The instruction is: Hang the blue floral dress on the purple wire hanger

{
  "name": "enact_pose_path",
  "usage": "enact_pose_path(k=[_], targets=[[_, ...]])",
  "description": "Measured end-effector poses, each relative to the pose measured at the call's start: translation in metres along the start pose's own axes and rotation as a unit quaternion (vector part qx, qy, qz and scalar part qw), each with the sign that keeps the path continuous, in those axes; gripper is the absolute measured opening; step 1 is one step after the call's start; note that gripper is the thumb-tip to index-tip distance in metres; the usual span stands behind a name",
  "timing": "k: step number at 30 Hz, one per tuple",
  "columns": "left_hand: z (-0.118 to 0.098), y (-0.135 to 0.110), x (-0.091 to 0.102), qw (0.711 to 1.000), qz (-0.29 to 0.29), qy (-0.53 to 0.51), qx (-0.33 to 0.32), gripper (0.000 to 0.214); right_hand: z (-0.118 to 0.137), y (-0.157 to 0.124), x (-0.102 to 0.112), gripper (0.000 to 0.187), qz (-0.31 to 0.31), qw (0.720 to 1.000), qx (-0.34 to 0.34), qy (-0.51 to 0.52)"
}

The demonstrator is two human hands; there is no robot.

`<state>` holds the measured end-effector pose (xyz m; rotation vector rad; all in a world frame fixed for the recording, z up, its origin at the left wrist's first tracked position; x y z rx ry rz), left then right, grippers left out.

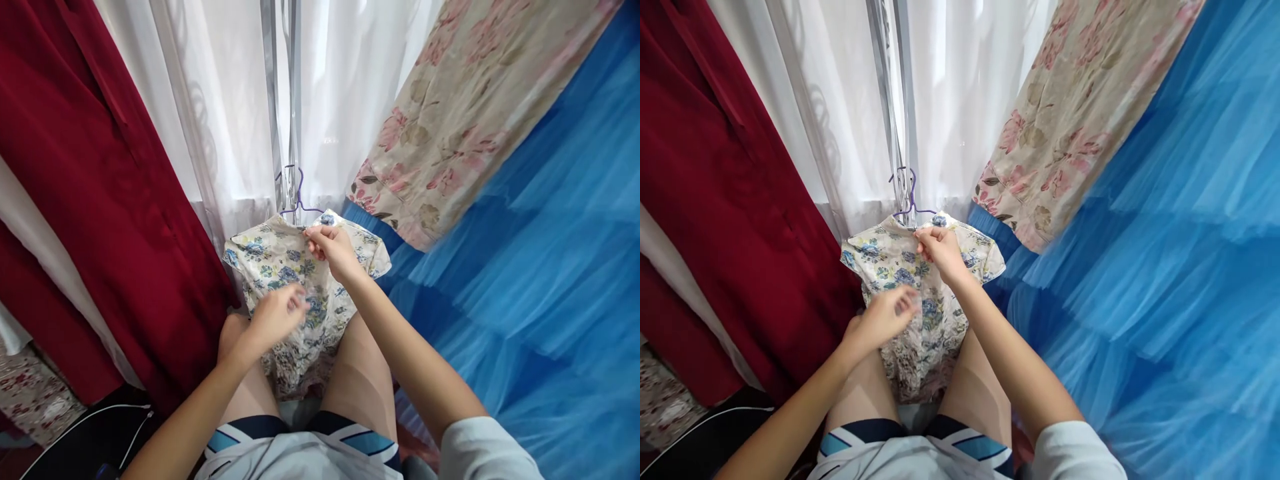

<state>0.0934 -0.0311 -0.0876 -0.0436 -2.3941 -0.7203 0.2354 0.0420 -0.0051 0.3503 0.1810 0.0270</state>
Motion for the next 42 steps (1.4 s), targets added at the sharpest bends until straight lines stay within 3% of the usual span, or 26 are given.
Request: enact_pose_path(k=[2,3,7,10,12,15,19,22,24,26,29,32,36,39,42], targets=[[-0.015,0.031,0.031,0.989,-0.125,-0.064,-0.037,0.039,0.004,-0.008,0.001,0.023,0.005,1.0,0.01,-0.021],[-0.022,0.046,0.043,0.982,-0.16,-0.073,-0.064,0.044,0.006,-0.01,0.001,0.024,0.007,0.999,0.019,-0.029],[-0.045,0.092,0.057,0.978,-0.158,0.023,-0.136,0.024,0.005,-0.008,0.001,0.027,0.013,0.997,0.057,-0.056],[-0.051,0.105,0.058,0.966,-0.179,0.082,-0.169,0.02,-0.009,0.002,0.008,0.027,-0.032,0.99,0.091,-0.104],[-0.043,0.109,0.068,0.96,-0.218,0.059,-0.163,0.021,-0.021,0.007,0.016,0.028,-0.064,0.98,0.109,-0.154],[-0.001,0.112,0.098,0.949,-0.298,-0.008,-0.105,0.022,-0.037,0.008,0.031,0.028,-0.07,0.973,0.099,-0.198],[0.097,0.109,0.127,0.906,-0.395,-0.144,0.043,0.023,-0.047,-0.007,0.046,0.028,-0.05,0.976,0.076,-0.197],[0.162,0.092,0.107,0.85,-0.418,-0.269,0.174,0.025,-0.056,-0.021,0.051,0.028,-0.038,0.976,0.072,-0.201],[0.183,0.076,0.078,0.849,-0.39,-0.284,0.217,0.025,-0.067,-0.027,0.057,0.029,-0.042,0.976,0.065,-0.202],[0.192,0.06,0.044,0.864,-0.331,-0.285,0.252,0.027,-0.079,-0.029,0.071,0.031,-0.063,0.976,0.05,-0.2],[0.19,0.041,-0.003,0.885,-0.216,-0.286,0.297,0.031,-0.096,-0.026,0.102,0.034,-0.122,0.976,0.02,-0.178],[0.176,0.034,-0.026,0.897,-0.128,-0.3,0.3,0.035,-0.111,-0.027,0.13,0.034,-0.161,0.975,-0.003,-0.155],[0.132,0.036,-0.03,0.896,-0.079,-0.359,0.25,0.039,-0.139,-0.037,0.144,0.032,-0.158,0.971,-0.028,-0.175],[0.083,0.034,-0.03,0.89,-0.025,-0.419,0.177,0.033,-0.165,-0.053,0.142,0.03,-0.136,0.967,-0.04,-0.212],[0.039,0.026,-0.033,0.902,0.005,-0.415,0.124,0.027,-0.181,-0.073,0.135,0.026,-0.12,0.963,-0.034,-0.24]])
Point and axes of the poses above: each hand's wrist, its own y-axis towards the middle knuckle, its own x-axis out of the back of the hand, z = x × y, the point moved 4 cm from there along y, towards the middle knuckle, and after that the axes turned 7 degrees about -z, right-handed, at the moved point
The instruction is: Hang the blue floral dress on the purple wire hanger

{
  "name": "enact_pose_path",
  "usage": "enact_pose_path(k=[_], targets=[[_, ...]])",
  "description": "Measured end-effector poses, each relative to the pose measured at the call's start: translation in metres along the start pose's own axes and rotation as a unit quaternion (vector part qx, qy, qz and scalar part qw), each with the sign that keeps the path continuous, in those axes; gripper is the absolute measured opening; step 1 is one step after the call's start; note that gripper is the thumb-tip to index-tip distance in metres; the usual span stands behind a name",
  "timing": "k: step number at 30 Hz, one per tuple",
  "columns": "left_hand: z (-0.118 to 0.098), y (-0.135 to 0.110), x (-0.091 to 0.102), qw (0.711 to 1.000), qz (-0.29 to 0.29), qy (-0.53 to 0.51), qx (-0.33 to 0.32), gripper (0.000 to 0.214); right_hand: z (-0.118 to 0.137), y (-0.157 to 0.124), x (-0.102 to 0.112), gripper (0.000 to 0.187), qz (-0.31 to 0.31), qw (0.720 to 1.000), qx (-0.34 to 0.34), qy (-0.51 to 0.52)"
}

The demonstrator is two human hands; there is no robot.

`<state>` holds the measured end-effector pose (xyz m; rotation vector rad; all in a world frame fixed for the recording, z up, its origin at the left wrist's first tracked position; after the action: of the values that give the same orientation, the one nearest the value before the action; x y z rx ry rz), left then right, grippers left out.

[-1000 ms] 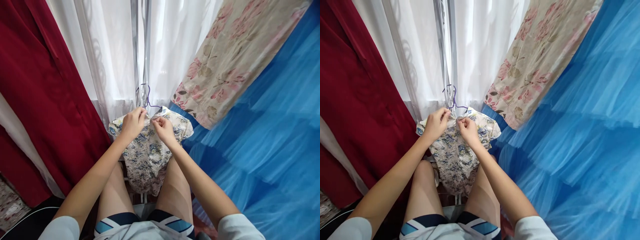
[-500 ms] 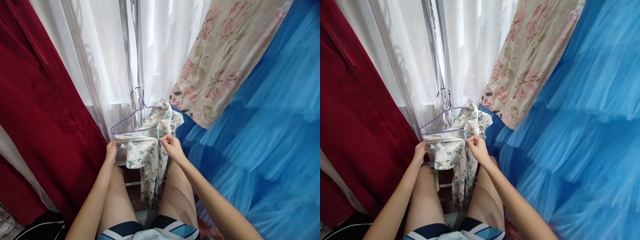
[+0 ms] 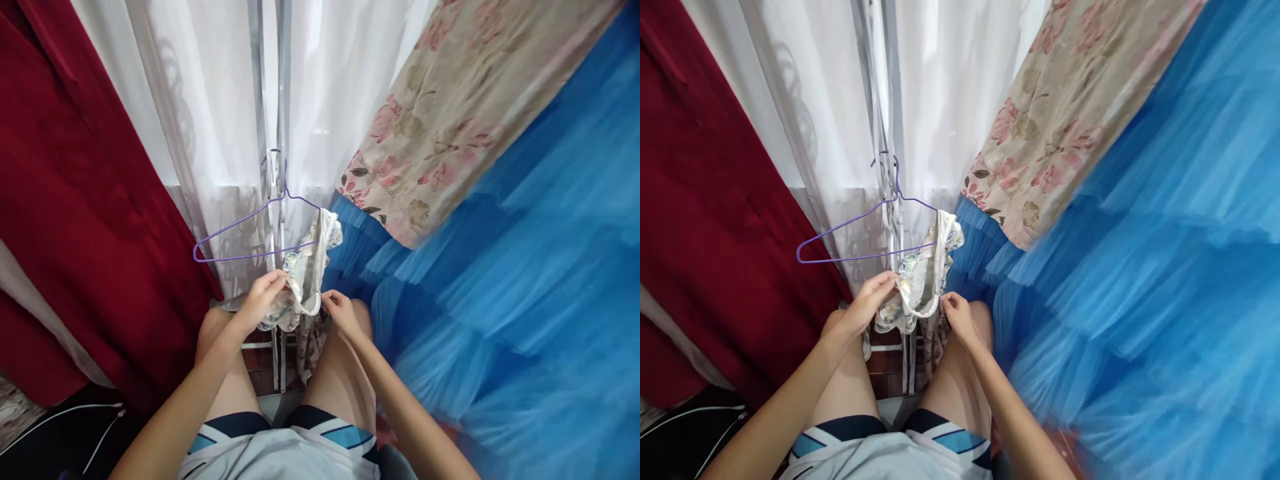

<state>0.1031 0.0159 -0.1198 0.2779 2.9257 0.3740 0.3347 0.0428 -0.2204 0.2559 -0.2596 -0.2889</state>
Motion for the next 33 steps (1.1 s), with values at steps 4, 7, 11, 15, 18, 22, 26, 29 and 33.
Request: enact_pose_path(k=[4,7,11,15,18,22,26,29,33], targets=[[-0.006,-0.015,-0.034,0.994,0.082,0.065,-0.029,0.026,0.014,-0.028,-0.001,0.049,-0.038,0.993,0.105,-0.038],[-0.003,-0.021,-0.052,0.985,0.132,0.1,-0.051,0.028,0.036,-0.047,-0.012,0.049,0.023,0.981,0.188,-0.033],[-0.001,-0.022,-0.059,0.972,0.138,0.161,-0.103,0.03,0.051,-0.058,-0.032,0.012,0.15,0.984,0.077,0.048],[0.012,-0.013,-0.033,0.984,0.069,0.124,-0.105,0.037,0.071,-0.061,-0.034,0.018,0.173,0.982,0.019,0.074],[0.032,-0.008,-0.012,0.998,0.04,0.038,-0.022,0.047,0.093,-0.068,-0.036,0.022,0.232,0.969,0.012,0.08],[0.062,-0.02,-0.004,0.989,0.087,-0.061,0.099,0.053,0.112,-0.071,-0.038,0.025,0.286,0.951,0.003,0.116],[0.082,-0.049,0.014,0.97,0.13,-0.078,0.19,0.05,0.105,-0.058,-0.023,0.027,0.248,0.959,-0.039,0.135],[0.087,-0.065,0.045,0.973,0.145,0.033,0.175,0.039,0.093,-0.052,-0.008,0.028,0.215,0.967,-0.049,0.127],[0.083,-0.075,0.08,0.958,0.123,0.243,0.094,0.038,0.09,-0.05,-0.001,0.022,0.205,0.969,-0.026,0.132]])
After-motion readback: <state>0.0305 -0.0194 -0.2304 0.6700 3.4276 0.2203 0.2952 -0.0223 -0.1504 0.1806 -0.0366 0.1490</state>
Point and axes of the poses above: each hand's wrist, its own y-axis towards the middle knuckle, its own x-axis out of the back of the hand, z = x × y, the point moved 4 cm from there along y, towards the middle knuckle, and after that the axes turned 7 degrees about -z, right-handed, at the moved point
